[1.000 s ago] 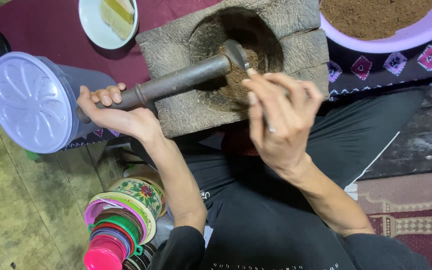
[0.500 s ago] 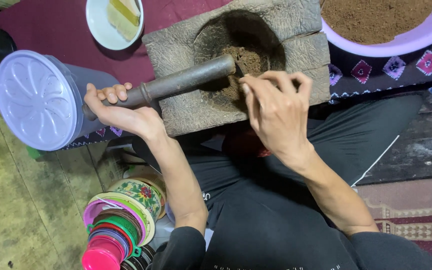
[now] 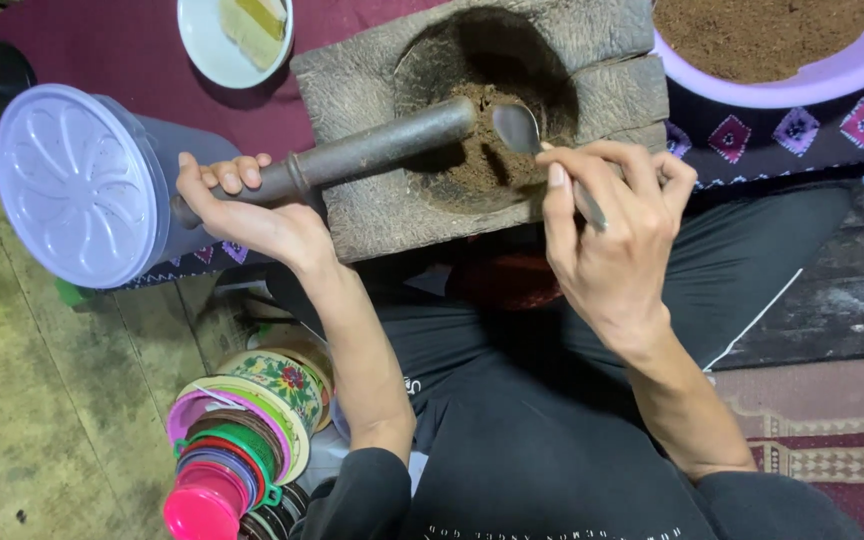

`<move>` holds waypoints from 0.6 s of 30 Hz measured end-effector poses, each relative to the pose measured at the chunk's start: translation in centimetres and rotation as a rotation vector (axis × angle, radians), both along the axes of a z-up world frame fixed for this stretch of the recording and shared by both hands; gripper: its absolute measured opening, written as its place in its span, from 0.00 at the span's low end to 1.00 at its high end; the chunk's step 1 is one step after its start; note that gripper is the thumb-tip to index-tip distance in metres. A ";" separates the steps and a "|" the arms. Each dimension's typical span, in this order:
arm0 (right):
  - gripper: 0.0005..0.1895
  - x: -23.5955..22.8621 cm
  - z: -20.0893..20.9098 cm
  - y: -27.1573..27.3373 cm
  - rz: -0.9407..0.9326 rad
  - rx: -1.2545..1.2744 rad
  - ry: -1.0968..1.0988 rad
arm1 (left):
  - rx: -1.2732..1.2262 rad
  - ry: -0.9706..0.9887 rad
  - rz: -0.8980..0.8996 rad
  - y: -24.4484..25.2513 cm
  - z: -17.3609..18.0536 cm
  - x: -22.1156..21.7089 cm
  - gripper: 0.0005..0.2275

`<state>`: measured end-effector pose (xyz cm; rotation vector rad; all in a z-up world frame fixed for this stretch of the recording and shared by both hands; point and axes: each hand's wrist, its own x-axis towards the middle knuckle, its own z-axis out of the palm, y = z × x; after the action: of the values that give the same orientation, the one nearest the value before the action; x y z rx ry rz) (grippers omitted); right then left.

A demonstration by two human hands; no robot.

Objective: Scraping and collecting fine brown powder from a stone mortar and pestle using a metal spoon.

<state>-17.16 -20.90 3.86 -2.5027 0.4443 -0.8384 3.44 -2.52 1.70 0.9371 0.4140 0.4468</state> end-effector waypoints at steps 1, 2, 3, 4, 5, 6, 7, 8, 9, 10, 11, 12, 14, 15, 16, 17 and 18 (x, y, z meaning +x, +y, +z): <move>0.07 -0.2 0.3 0.1 -0.005 -0.003 -0.002 | -0.003 -0.002 -0.005 -0.1 0.0 0.0 0.12; 0.08 -0.3 0.6 0.1 0.001 0.019 -0.006 | 0.003 -0.004 -0.002 -0.1 0.1 0.0 0.13; 0.08 -0.6 0.9 0.3 0.010 0.043 -0.008 | 0.012 -0.003 0.003 0.0 0.1 -0.1 0.13; 0.08 -0.7 0.8 0.5 0.007 0.042 -0.008 | 0.011 -0.003 0.000 -0.2 0.1 -0.1 0.13; 0.07 -0.7 0.6 0.7 0.017 0.051 -0.006 | 0.011 0.003 0.005 -0.2 0.1 -0.1 0.13; 0.07 -0.6 0.5 1.0 0.028 0.060 -0.004 | 0.011 0.009 0.010 -0.1 0.2 -0.1 0.13; 0.07 -0.6 0.3 1.1 0.028 0.061 -0.005 | 0.012 0.008 0.010 -0.1 0.2 -0.1 0.13; 0.07 -0.6 0.2 1.2 0.023 0.076 -0.018 | 0.016 0.009 0.009 -0.1 0.2 -0.1 0.13; 0.07 -0.5 0.0 1.3 0.019 0.091 -0.032 | 0.019 0.010 0.009 -0.1 0.2 -0.1 0.14; 0.07 -0.4 0.1 1.3 0.020 0.091 -0.032 | 0.019 0.010 0.011 -0.1 0.2 -0.1 0.14; 0.07 -0.3 0.2 1.4 0.019 0.085 -0.027 | 0.022 0.009 0.011 -0.1 0.2 -0.1 0.14; 0.07 -0.3 0.2 1.4 0.017 0.078 -0.023 | 0.024 0.009 0.011 -0.1 0.1 0.0 0.14; 0.07 -0.1 0.3 1.4 0.007 0.071 -0.016 | 0.023 0.012 0.008 -0.2 0.1 0.0 0.14; 0.07 0.0 0.3 1.5 0.005 0.069 -0.009 | 0.027 0.016 0.014 -0.1 0.1 0.0 0.13; 0.07 0.2 0.4 1.6 0.008 0.071 -0.007 | 0.029 0.018 0.017 -0.1 0.2 -0.1 0.13; 0.07 0.3 0.5 1.8 -0.001 0.057 -0.006 | 0.023 0.017 0.013 -0.2 0.2 -0.1 0.13; 0.07 0.4 0.6 1.9 -0.009 0.043 -0.005 | 0.016 0.017 0.010 -0.3 0.3 -0.1 0.13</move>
<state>-16.73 -19.01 4.49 -2.4605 0.4677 -0.8301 3.33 -2.79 2.00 0.9555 0.4310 0.4525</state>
